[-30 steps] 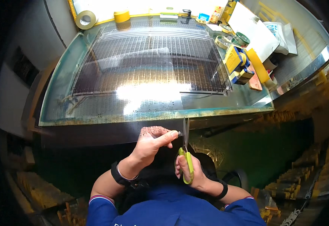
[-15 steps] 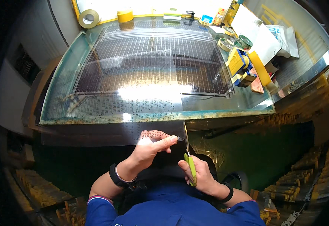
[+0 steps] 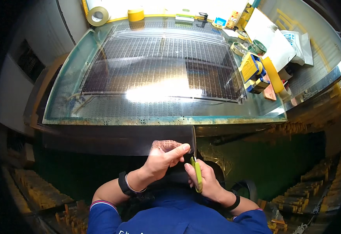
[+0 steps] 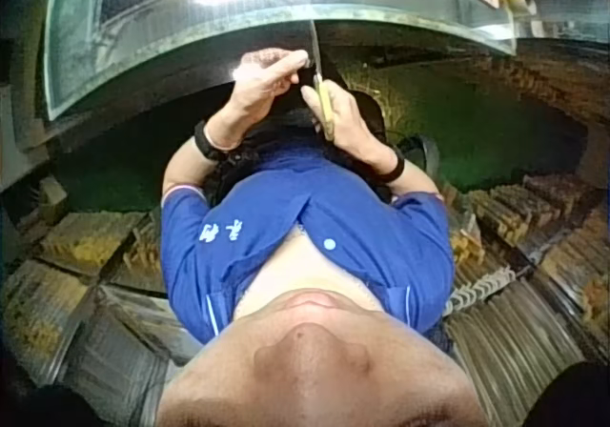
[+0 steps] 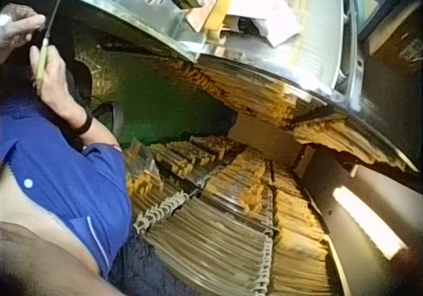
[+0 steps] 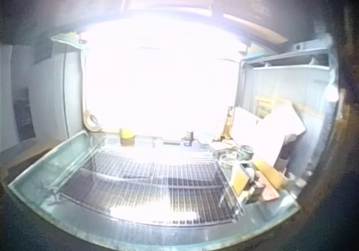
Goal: Cutting a patterned electronic or solar film sheet with scissors.
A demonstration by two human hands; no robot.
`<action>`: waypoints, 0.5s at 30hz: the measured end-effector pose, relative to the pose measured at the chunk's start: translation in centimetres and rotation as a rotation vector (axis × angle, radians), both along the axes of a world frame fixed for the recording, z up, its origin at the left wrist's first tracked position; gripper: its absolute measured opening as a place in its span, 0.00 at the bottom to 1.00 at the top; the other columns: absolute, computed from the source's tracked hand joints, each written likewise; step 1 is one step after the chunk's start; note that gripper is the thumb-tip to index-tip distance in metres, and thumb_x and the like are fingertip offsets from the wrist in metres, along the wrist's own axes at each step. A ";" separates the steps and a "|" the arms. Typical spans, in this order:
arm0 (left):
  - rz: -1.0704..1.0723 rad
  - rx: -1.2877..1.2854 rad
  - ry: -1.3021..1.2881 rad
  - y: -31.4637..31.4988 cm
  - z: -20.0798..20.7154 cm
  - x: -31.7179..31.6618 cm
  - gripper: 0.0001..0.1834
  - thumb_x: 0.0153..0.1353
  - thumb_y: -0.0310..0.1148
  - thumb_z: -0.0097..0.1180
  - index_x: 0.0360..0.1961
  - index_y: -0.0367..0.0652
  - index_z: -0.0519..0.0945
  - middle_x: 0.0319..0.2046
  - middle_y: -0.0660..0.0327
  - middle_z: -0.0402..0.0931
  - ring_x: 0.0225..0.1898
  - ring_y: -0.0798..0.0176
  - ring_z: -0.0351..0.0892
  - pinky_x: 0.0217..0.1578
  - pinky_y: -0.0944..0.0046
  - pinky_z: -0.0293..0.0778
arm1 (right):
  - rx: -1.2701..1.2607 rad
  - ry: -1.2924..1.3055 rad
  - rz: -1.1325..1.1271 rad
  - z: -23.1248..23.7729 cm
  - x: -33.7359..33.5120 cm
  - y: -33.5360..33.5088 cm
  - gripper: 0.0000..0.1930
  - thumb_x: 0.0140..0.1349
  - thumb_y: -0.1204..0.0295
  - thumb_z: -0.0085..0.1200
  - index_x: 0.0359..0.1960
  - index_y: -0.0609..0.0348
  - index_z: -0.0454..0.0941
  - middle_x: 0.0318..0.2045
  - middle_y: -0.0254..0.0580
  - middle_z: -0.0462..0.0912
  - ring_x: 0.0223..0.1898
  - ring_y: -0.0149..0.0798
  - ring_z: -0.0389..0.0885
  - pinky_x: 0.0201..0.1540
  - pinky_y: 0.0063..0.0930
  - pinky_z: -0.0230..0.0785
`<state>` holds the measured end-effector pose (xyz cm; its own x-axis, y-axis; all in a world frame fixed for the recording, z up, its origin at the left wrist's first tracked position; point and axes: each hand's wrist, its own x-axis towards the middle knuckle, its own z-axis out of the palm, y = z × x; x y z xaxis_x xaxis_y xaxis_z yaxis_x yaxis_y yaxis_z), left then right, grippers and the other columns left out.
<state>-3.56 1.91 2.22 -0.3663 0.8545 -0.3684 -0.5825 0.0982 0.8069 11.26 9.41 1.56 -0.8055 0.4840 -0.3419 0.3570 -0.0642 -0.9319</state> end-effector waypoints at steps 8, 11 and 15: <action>-0.022 -0.025 0.012 0.0 0.1 0.4 0.07 0.54 0.35 0.57 0.25 0.43 0.79 0.15 0.68 0.71 0.15 0.78 0.62 0.15 0.77 0.54 | 0.078 -0.031 0.009 0.0 0.2 0.3 0.18 0.60 0.59 0.47 0.21 0.60 0.63 0.12 0.36 0.69 0.14 0.27 0.70 0.17 0.22 0.63; -0.028 -0.013 0.025 -0.2 -0.3 0.4 0.08 0.54 0.36 0.57 0.25 0.43 0.78 0.15 0.69 0.71 0.15 0.78 0.62 0.15 0.77 0.53 | -0.003 -0.111 0.000 1.1 -0.1 0.1 0.18 0.60 0.59 0.47 0.21 0.61 0.64 0.12 0.36 0.69 0.14 0.27 0.69 0.17 0.23 0.62; -0.028 -0.002 0.008 -0.2 0.0 0.8 0.09 0.54 0.37 0.57 0.24 0.43 0.78 0.15 0.69 0.70 0.15 0.78 0.62 0.15 0.77 0.54 | 0.004 -0.046 -0.032 0.0 0.1 0.2 0.17 0.60 0.60 0.47 0.23 0.62 0.65 0.13 0.36 0.69 0.14 0.27 0.68 0.17 0.24 0.61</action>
<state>-2.76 1.66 2.20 -0.3453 0.8638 -0.3670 -0.5732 0.1156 0.8112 11.32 9.58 1.54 -0.7731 0.5108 -0.3760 0.3973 -0.0722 -0.9149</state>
